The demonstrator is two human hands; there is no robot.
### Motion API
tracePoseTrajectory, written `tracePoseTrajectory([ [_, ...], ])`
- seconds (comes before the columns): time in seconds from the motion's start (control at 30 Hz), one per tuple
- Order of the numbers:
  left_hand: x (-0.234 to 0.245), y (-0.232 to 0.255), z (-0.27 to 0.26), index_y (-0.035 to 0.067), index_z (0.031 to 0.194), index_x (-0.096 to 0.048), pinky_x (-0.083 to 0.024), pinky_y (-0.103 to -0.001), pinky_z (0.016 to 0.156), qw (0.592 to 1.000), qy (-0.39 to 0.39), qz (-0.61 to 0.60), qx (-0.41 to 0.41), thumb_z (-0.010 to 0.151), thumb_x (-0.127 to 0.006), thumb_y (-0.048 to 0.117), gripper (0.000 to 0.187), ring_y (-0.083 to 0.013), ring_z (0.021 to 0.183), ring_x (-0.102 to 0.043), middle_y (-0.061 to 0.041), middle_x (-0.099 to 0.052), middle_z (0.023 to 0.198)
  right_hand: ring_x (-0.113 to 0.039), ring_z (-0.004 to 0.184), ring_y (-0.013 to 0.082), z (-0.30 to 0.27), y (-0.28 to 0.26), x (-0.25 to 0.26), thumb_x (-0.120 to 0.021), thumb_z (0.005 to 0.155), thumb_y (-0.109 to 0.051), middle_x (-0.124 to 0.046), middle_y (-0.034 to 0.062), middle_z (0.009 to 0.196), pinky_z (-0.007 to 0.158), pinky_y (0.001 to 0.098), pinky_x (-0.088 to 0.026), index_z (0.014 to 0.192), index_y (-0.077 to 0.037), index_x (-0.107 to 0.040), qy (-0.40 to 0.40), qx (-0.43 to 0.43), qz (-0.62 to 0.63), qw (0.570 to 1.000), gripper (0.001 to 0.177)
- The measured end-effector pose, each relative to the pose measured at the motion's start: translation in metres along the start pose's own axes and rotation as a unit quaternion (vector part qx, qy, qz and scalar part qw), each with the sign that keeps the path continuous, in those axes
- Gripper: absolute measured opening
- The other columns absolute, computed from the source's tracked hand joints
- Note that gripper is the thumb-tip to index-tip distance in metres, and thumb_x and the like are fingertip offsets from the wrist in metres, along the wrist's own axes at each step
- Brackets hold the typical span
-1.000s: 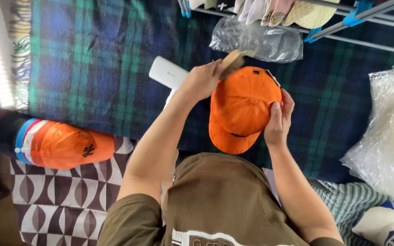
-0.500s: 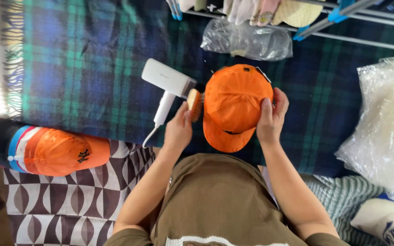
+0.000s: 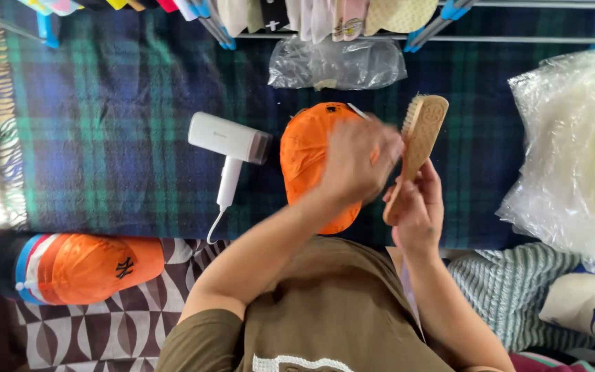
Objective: Steaming and brushing a baseball cap to clean and reshape it on a work surface.
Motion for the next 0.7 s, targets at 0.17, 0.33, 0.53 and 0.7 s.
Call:
tracePoseTrajectory([
  [0.17,-0.017,-0.074,0.056,0.011,0.146,-0.048,-0.031,-0.065,0.104,0.888,-0.28,0.219,0.292,0.086,-0.057,0.07,0.085,-0.0439,0.124,-0.057,-0.019,-0.062,0.135,-0.057,0.061,0.0186,0.014,0.007,0.058,-0.047,0.101,-0.011,-0.057,0.0152,0.098,0.051,0.0288,-0.046,0.152,0.0,-0.044,0.004,-0.082,-0.19,0.978,0.052],
  [0.33,-0.056,-0.128,0.059,0.015,0.14,-0.041,-0.029,-0.073,0.103,0.864,-0.373,0.194,0.279,0.079,-0.068,0.033,0.069,-0.0426,0.114,-0.066,-0.015,-0.071,0.118,-0.057,0.049,0.0173,0.013,0.039,0.081,-0.057,0.104,-0.006,-0.053,0.0109,0.077,0.045,0.0251,-0.045,0.151,0.0,-0.047,-0.048,-0.053,-0.151,0.986,0.048],
  [0.53,0.007,-0.072,0.057,0.002,0.16,-0.022,-0.05,-0.059,0.104,0.916,-0.27,-0.082,0.284,0.087,-0.066,0.012,0.086,-0.0449,0.113,-0.07,-0.023,-0.075,0.109,-0.055,0.051,0.0151,0.011,0.048,0.079,-0.051,0.107,-0.008,-0.059,0.0119,0.075,0.041,0.0249,-0.044,0.146,0.0,-0.054,-0.076,-0.056,-0.141,0.985,0.04],
  [0.7,0.054,-0.034,0.049,0.012,0.114,-0.074,-0.05,-0.054,0.097,0.946,-0.239,-0.163,0.144,0.089,-0.051,0.01,0.033,-0.0463,0.105,-0.065,-0.021,-0.068,0.102,-0.053,0.047,0.0133,0.018,0.051,0.09,-0.044,0.112,-0.014,-0.06,0.0126,0.076,0.04,0.0205,-0.039,0.144,0.002,-0.046,-0.077,-0.033,-0.086,0.993,0.036],
])
Point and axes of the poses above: each hand's wrist, its own z-axis towards the middle knuckle, its own x-axis out of the back of the hand, y = z × x, the point moved 2 cm from there along z, towards the middle knuckle
